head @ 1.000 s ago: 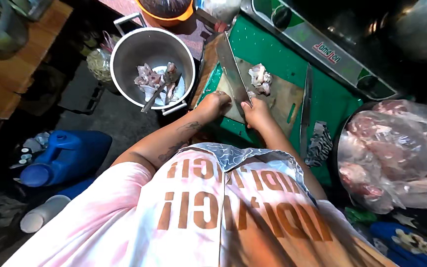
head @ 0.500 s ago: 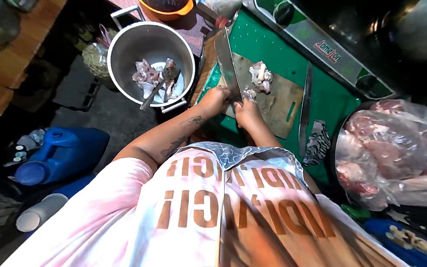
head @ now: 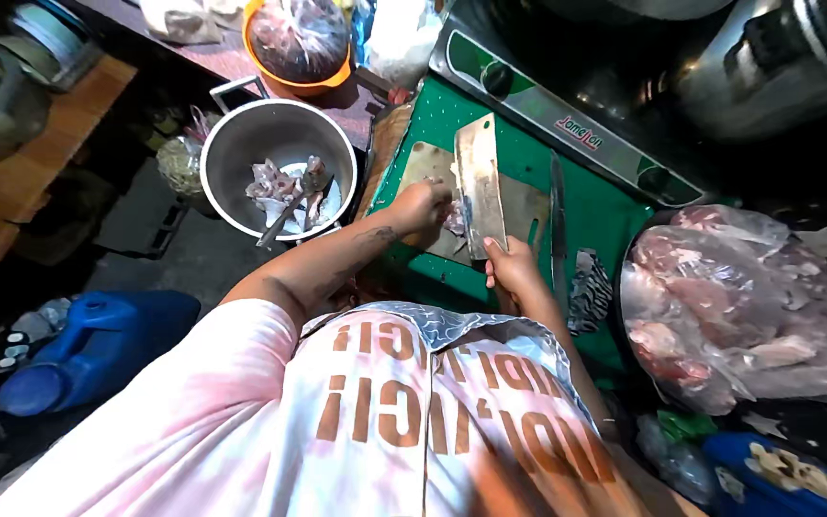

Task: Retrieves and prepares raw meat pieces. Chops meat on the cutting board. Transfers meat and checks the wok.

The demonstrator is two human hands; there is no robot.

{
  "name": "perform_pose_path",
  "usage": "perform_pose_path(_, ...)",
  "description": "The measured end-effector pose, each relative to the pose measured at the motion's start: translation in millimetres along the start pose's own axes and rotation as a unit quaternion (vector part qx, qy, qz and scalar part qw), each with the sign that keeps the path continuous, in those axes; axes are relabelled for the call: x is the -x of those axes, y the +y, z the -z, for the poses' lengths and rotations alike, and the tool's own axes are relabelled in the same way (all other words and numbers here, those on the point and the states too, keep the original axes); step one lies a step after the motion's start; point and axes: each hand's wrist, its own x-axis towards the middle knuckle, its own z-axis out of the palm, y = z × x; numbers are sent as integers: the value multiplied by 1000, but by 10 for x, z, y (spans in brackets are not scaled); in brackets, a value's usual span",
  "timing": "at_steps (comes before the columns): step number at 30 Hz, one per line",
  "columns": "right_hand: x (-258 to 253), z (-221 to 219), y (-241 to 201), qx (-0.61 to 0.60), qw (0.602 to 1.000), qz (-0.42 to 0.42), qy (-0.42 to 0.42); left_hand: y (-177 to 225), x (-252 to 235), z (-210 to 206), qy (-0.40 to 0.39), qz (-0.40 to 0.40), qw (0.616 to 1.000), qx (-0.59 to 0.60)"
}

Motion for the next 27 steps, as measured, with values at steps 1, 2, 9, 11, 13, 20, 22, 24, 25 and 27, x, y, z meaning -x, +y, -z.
perform_pose_path(1,63,74,17,-17,1000,3,14,27,-126,38,-3,1,1000,-13)
perform_pose_path(2,124,144,40,-37,999,6,26,30,-266,56,-8,-8,999,-33)
perform_pose_path(9,364,391,310,-117,991,6,70,15,-1084,98,-137,-53,962,-232)
perform_pose_path(11,377,391,358,-123,990,7,73,-28,-1159,148,-133,-20,973,-189)
perform_pose_path(13,382,379,374,-122,990,8,70,-38,-1123,262,-113,26,989,-87)
perform_pose_path(20,288,215,217,-109,994,8,24,-37,-643,756,46,171,948,264)
perform_pose_path(22,270,130,144,-104,995,11,-5,-17,-472,881,79,177,935,297)
perform_pose_path(24,257,16,88,-100,994,8,-42,9,-291,961,113,167,933,297)
perform_pose_path(25,247,-53,68,-94,994,6,-58,13,-199,989,125,159,938,282)
perform_pose_path(27,192,-203,71,-70,993,6,-94,2,-36,1006,141,143,953,227)
